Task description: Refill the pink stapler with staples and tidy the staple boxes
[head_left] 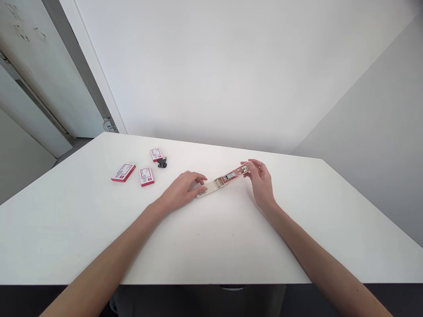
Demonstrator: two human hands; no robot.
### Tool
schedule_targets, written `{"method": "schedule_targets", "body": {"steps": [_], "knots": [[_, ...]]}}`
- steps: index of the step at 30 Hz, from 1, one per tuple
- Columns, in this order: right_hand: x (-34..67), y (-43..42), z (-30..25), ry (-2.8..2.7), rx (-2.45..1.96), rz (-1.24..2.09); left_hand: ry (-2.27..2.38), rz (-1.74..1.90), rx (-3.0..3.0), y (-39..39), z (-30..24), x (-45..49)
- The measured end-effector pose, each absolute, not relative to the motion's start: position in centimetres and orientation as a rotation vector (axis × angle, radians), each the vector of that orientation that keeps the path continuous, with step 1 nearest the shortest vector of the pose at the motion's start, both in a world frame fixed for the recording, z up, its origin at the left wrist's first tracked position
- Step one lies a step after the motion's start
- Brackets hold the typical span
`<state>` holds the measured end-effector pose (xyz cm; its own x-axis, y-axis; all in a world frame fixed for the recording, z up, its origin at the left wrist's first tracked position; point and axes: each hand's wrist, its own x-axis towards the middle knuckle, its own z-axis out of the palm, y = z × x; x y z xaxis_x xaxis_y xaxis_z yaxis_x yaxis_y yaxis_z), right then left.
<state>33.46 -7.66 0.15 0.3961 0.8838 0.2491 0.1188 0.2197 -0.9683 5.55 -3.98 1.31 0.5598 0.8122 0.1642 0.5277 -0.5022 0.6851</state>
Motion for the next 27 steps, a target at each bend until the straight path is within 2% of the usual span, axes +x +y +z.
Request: {"method": "schedule_targets", "body": {"steps": [4,14,20,27], "knots": [[32.3,-8.5,1.0,-1.176,-1.227,0.712,0.943,0.626,2.303,-4.0,1.4,5.8],[31.0,-10.3,2.2,-1.406,-1.075,0.808,0.991,0.611,2.274,-4.2,1.4,5.9],[30.4,-10.8,1.8,-1.654,-1.13,0.729,1.021,0.642,2.2,-4.5,1.2,5.8],[31.0,-10.3,0.3,-1.837,-1.102,0.467,0.971,0.715,2.198,-4.5,0.8,5.9]]}}
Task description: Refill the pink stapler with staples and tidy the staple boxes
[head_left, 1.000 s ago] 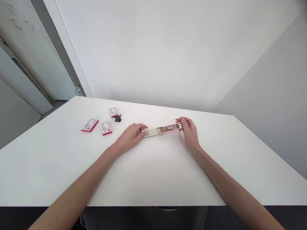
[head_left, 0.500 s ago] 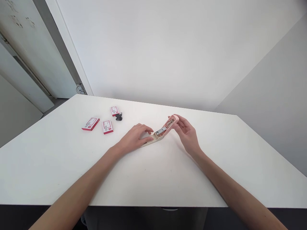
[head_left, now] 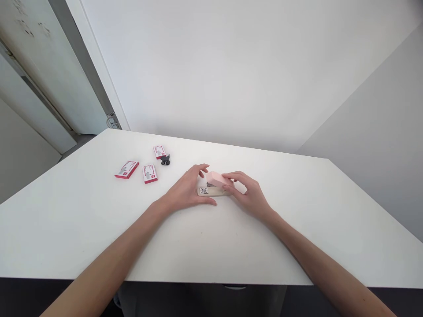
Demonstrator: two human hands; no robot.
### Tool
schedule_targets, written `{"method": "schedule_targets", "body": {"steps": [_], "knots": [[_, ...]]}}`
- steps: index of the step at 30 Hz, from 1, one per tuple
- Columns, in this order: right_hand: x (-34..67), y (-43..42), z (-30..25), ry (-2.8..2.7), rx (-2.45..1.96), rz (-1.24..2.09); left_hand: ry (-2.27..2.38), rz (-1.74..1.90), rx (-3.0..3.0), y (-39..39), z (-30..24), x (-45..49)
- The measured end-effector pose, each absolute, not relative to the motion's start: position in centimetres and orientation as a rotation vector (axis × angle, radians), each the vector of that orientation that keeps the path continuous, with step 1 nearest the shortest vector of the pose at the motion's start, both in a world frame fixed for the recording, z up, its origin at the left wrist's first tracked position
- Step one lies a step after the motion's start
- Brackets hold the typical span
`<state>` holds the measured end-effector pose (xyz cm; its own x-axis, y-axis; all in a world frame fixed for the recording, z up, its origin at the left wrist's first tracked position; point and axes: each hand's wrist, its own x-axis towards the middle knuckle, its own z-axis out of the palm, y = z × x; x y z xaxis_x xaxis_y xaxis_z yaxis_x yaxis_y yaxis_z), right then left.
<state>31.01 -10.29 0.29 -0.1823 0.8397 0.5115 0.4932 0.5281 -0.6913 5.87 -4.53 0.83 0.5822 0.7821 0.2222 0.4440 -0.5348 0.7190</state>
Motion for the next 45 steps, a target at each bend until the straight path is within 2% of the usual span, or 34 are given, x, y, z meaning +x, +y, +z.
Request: {"method": "schedule_targets", "body": {"steps": [12,19,30,45], "knots": [[31.4,-9.6,-0.2,-1.779,-1.215,0.34,1.029,0.785,2.239,-4.1,0.4,5.7],[31.7,-9.1,-0.2,-1.531,-1.392,0.453,1.177,0.844,2.268,-4.2,0.6,5.9],[31.8,-9.3,-0.1,-1.667,-1.489,0.702,1.778,0.957,2.47,-2.9,-0.6,4.5],[32.5,-9.2,-0.6,-1.694,-1.481,0.693,2.133,0.937,2.399,-6.1,-0.2,1.1]]}}
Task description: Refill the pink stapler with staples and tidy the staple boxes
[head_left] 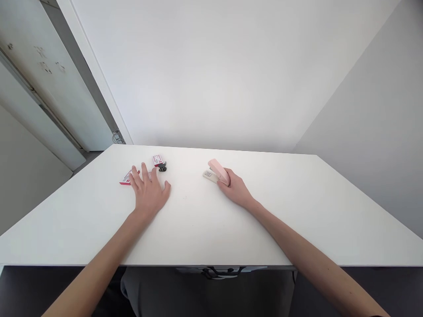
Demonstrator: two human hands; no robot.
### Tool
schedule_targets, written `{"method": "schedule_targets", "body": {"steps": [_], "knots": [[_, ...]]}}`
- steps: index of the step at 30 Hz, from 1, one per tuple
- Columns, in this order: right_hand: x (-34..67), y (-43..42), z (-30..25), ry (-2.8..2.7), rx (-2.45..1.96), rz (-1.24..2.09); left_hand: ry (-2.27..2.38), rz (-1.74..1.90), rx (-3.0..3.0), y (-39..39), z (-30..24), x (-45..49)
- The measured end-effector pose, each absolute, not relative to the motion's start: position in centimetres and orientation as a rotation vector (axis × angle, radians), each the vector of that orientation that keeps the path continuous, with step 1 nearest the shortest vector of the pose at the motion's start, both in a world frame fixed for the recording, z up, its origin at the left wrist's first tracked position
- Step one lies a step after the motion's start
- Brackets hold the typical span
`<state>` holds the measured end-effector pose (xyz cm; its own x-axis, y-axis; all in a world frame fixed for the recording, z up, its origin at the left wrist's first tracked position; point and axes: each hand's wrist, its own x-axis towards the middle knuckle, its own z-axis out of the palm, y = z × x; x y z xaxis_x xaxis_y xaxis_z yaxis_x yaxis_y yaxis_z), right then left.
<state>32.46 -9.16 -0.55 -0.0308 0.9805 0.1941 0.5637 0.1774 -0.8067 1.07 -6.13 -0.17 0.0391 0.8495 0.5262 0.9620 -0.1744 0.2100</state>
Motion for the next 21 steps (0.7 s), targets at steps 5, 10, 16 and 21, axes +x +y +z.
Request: {"method": "schedule_targets", "body": {"steps": [5,10,16,21], "knots": [[32.6,-9.0,-0.9,-1.693,-1.464,0.677,-1.945,-0.701,-2.138,-8.9,-1.0,-0.8],[32.5,-9.2,-0.7,-1.68,-1.469,0.702,-1.991,-0.614,-2.219,-11.3,-0.9,-0.5],[32.0,-10.3,0.0,-1.711,-1.418,0.787,-1.763,-0.653,-2.296,-13.4,0.4,0.5],[31.7,-10.8,0.3,-1.757,-1.34,0.864,-1.641,-0.717,-2.443,-14.2,1.1,0.9]]}}
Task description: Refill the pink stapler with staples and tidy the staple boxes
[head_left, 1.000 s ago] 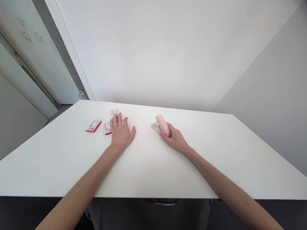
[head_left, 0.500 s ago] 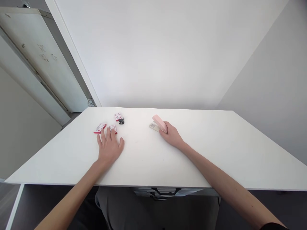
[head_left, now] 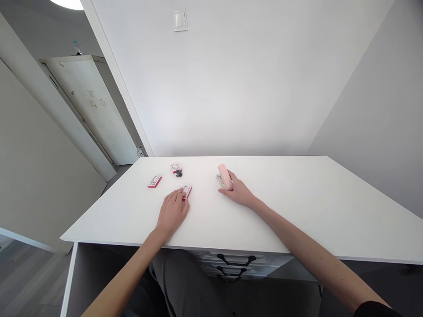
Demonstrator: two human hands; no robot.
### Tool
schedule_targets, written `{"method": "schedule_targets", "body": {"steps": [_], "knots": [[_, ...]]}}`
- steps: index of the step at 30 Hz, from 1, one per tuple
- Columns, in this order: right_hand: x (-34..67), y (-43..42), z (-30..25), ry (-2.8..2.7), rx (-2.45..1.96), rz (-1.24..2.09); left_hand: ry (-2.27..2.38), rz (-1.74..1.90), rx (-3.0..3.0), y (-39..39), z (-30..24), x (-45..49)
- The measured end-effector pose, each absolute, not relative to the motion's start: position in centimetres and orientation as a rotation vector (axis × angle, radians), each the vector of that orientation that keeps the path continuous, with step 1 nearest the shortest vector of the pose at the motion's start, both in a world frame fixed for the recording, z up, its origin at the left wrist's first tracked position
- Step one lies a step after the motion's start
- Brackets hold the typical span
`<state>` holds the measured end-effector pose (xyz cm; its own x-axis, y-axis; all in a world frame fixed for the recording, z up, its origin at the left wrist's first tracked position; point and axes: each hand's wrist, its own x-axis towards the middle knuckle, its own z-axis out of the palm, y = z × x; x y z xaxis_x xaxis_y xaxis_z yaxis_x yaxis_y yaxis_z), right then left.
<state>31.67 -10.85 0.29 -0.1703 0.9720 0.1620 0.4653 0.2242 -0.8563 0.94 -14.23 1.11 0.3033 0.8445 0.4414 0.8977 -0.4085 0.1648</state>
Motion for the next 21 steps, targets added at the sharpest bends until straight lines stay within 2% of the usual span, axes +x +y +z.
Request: {"method": "schedule_targets", "body": {"steps": [10,21], "knots": [[31.1,-10.0,-0.6,-1.749,-1.261,0.806,-1.718,-0.708,-2.489,-14.0,1.0,0.5],[30.6,-10.6,0.5,-1.834,-1.377,0.8,-1.687,-0.722,-2.53,-14.1,0.8,0.3]]}}
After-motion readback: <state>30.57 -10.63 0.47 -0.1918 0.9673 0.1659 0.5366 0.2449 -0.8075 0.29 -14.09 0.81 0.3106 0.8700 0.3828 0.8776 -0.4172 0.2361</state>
